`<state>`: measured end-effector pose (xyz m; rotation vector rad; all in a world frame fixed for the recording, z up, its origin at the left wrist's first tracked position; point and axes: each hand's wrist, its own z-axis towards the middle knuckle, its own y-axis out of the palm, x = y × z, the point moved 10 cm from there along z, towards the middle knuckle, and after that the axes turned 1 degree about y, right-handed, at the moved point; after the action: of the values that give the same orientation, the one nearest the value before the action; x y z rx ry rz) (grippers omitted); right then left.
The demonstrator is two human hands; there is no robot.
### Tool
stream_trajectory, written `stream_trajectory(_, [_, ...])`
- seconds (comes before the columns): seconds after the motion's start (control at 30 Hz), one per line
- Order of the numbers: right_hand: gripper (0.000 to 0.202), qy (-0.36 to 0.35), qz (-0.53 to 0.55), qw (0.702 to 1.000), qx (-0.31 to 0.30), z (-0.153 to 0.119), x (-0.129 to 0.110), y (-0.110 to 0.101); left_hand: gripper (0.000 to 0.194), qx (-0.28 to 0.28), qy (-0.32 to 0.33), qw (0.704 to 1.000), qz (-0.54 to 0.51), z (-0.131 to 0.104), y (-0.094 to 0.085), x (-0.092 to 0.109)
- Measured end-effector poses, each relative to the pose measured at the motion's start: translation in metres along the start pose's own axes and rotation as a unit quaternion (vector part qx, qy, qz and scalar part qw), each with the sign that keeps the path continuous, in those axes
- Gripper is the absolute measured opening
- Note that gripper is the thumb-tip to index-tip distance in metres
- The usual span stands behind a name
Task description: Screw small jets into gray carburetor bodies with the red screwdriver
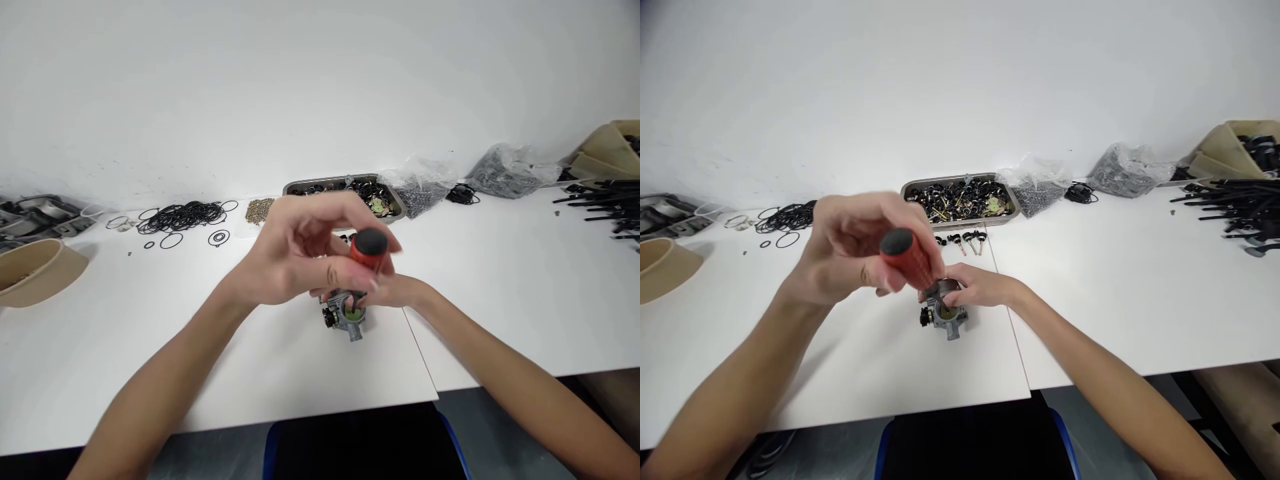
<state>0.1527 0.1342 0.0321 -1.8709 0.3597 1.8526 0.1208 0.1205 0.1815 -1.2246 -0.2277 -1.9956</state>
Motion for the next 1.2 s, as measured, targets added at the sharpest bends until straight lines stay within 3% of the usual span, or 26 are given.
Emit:
stream_trajectory(0.1, [0.029,-0.009,-0.025,1.0,0.006,0.0,-0.004,-0.001,0.019,-0.041,-0.019,0.999,-0.016,-0.003,0.006,-0.002])
stream_trajectory(0.3, [0.031,-0.035,-0.035,0.999,-0.011,0.002,-0.004,0.001,0.021,-0.005,-0.074,0.997,-0.006,-0.005,-0.002,-0.009])
stream_trajectory(0.5, [0.031,-0.012,-0.038,0.999,0.017,-0.001,-0.003,-0.004,0.013,0.075,-0.009,0.996,0.052,0.001,-0.003,0.005])
stream_trajectory(0.6, [0.03,-0.013,-0.013,1.0,0.0,0.0,-0.003,-0.001,0.024,0.114,0.006,0.992,0.05,0.0,-0.009,0.006])
stream_trajectory(0.77, [0.033,-0.007,0.028,0.999,-0.016,0.001,0.003,0.002,0.017,0.074,-0.023,0.996,0.047,-0.004,-0.01,0.005])
stream_trajectory(0.9, [0.033,-0.021,0.003,1.0,-0.009,0.0,0.002,0.0,0.024,0.039,-0.051,0.997,0.037,-0.006,-0.009,0.001])
stream_trajectory(1.2, [0.028,-0.019,-0.025,0.999,-0.009,0.001,0.003,-0.002,0.016,0.074,-0.025,0.995,0.059,-0.001,-0.001,0.008])
